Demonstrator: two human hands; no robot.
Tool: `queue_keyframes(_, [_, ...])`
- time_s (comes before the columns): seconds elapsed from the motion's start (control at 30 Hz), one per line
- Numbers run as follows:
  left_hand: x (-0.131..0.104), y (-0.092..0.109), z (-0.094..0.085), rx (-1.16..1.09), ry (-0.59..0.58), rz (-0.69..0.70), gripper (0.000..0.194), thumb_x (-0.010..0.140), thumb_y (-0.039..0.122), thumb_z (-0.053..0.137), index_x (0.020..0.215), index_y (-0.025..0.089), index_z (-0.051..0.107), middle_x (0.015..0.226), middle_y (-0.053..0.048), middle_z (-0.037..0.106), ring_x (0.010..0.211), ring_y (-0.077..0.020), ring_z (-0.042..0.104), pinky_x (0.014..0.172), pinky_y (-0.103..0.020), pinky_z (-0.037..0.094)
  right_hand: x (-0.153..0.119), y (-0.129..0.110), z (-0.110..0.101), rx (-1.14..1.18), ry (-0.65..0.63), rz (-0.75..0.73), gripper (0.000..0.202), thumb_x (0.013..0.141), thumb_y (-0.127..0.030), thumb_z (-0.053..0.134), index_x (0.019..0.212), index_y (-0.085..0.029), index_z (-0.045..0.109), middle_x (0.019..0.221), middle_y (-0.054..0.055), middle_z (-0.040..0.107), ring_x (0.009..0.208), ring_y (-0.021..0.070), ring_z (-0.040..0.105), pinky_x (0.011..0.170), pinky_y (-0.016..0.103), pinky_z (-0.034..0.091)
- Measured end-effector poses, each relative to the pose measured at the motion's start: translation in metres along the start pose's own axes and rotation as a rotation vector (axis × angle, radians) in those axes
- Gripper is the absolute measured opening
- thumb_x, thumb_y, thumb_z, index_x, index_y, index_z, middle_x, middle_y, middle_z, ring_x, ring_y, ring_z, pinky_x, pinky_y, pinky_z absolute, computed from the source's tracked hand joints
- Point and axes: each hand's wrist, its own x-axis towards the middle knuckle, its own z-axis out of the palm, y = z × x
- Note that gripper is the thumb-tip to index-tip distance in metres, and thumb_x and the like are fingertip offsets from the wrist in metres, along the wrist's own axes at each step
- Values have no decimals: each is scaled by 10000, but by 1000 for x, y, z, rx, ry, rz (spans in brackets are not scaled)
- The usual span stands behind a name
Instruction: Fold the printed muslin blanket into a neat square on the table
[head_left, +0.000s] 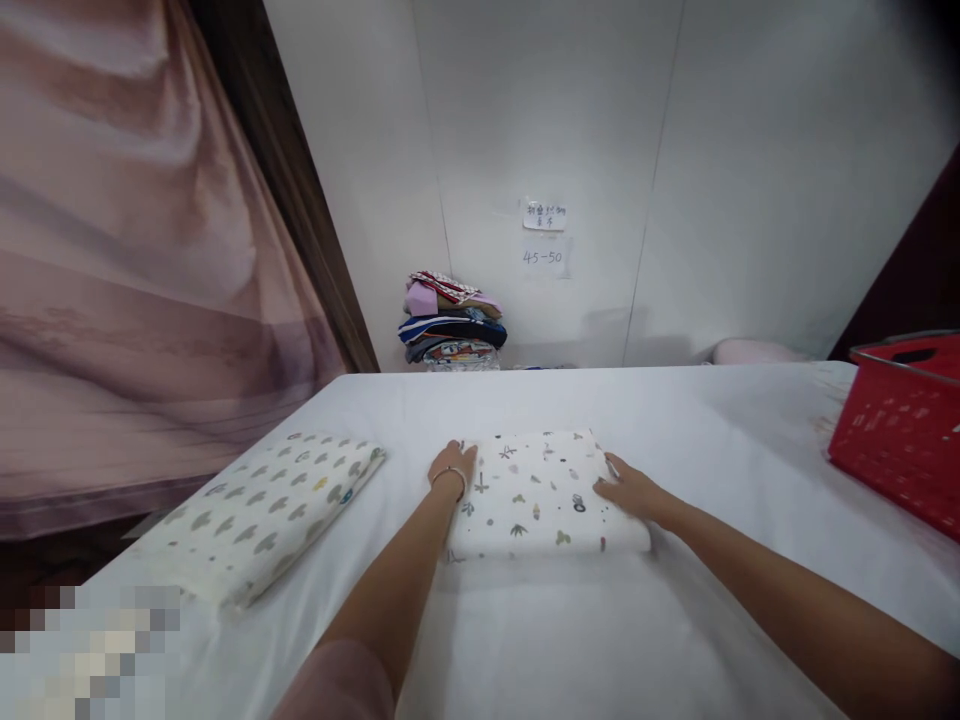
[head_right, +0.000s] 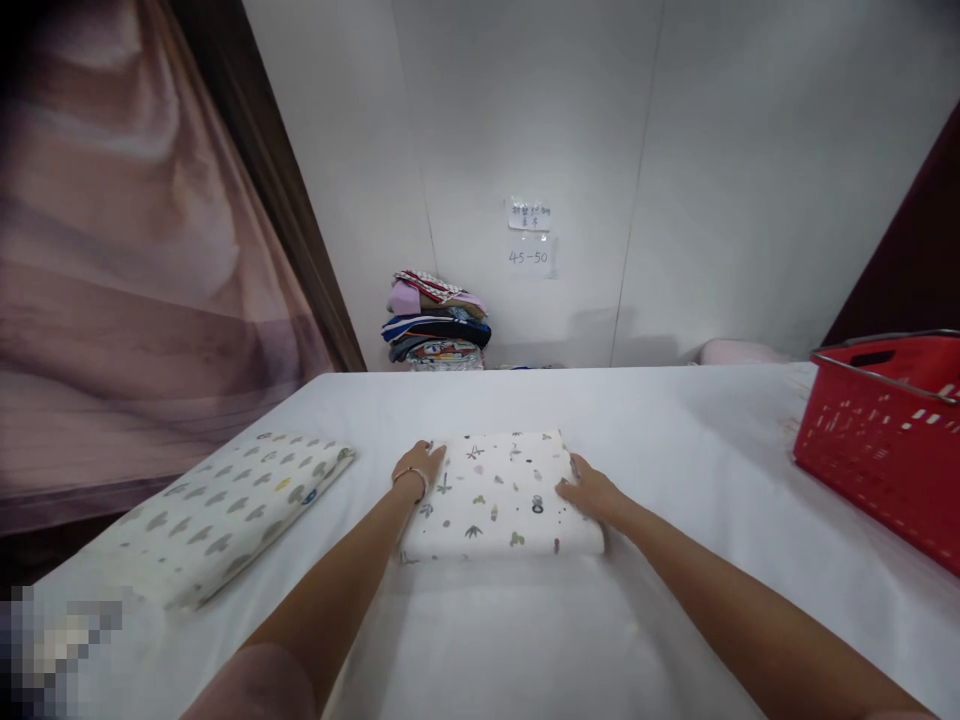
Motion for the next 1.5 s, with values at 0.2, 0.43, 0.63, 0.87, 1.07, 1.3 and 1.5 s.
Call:
queue_keyframes(0.2, [-41, 2, 12, -103, -135, -17, 378, 781, 412, 499, 1058, 156, 504, 1078, -124, 611, 945, -212, 595, 741, -276, 459, 25, 13, -41, -99, 20, -78, 795, 689, -320, 599, 1382, -153, 246, 1172, 139, 545, 983, 254, 550, 818, 343, 426])
queue_keyframes(0.43, [-119, -4, 27, -206, -537, 73, 444, 719, 527, 532, 1003, 186, 522, 715, -33, 652, 474, -129, 563, 467, -241, 442, 62, 19, -80, -347, 300, -277, 642, 781, -315, 472, 1378, -210, 260, 1155, 92, 568, 971, 250, 563, 812, 350, 436])
queue_keyframes(0.63, [-105, -5, 17, -104, -218, 228, 641, 706, 689, 403, 1075, 187, 555, 1063, -91, 599, 896, -206, 577, 740, -268, 433, 3, 41, -60, -251, 561, -302, 544, 790, -362, 450, 1295, -164, 406, 1314, 92, 438, 1219, 263, 368, 1016, 402, 289])
queue_keyframes(0.87, [-113, 18, 33, -52, -208, 353, 375, 817, 493, 364, 938, 223, 595, 922, -35, 647, 831, -179, 577, 709, -264, 406, -63, 54, -29, 654, 422, 157, 834, 707, -504, 582, 1385, -196, 207, 1396, 142, 295, 1171, 270, 434, 826, 353, 487])
queue_keyframes(1.07, [-166, 15, 47, -49, -334, 422, 298, 759, 476, 471, 777, 204, 592, 761, -14, 650, 718, -166, 571, 613, -244, 395, -41, 52, -39, 643, 341, 101, 806, 710, -441, 611, 1380, -226, 218, 1347, 134, 386, 1108, 261, 497, 834, 363, 471])
queue_keyframes(1.3, [-155, 15, 46, -228, -326, 386, 326, 761, 496, 476, 744, 201, 613, 743, -12, 650, 725, -169, 595, 609, -241, 417, 1, 27, -69, -22, 417, -211, 501, 766, -351, 508, 1246, -212, 470, 1310, 72, 446, 1123, 266, 472, 945, 408, 385])
queue_keyframes(1.5, [-96, 49, 59, -318, -131, 302, 272, 819, 366, 439, 925, 184, 611, 968, -45, 642, 897, -168, 580, 791, -250, 413, 47, -43, -31, -216, 153, -381, 360, 822, -271, 432, 1142, -179, 570, 1212, 80, 542, 1126, 243, 481, 963, 372, 367])
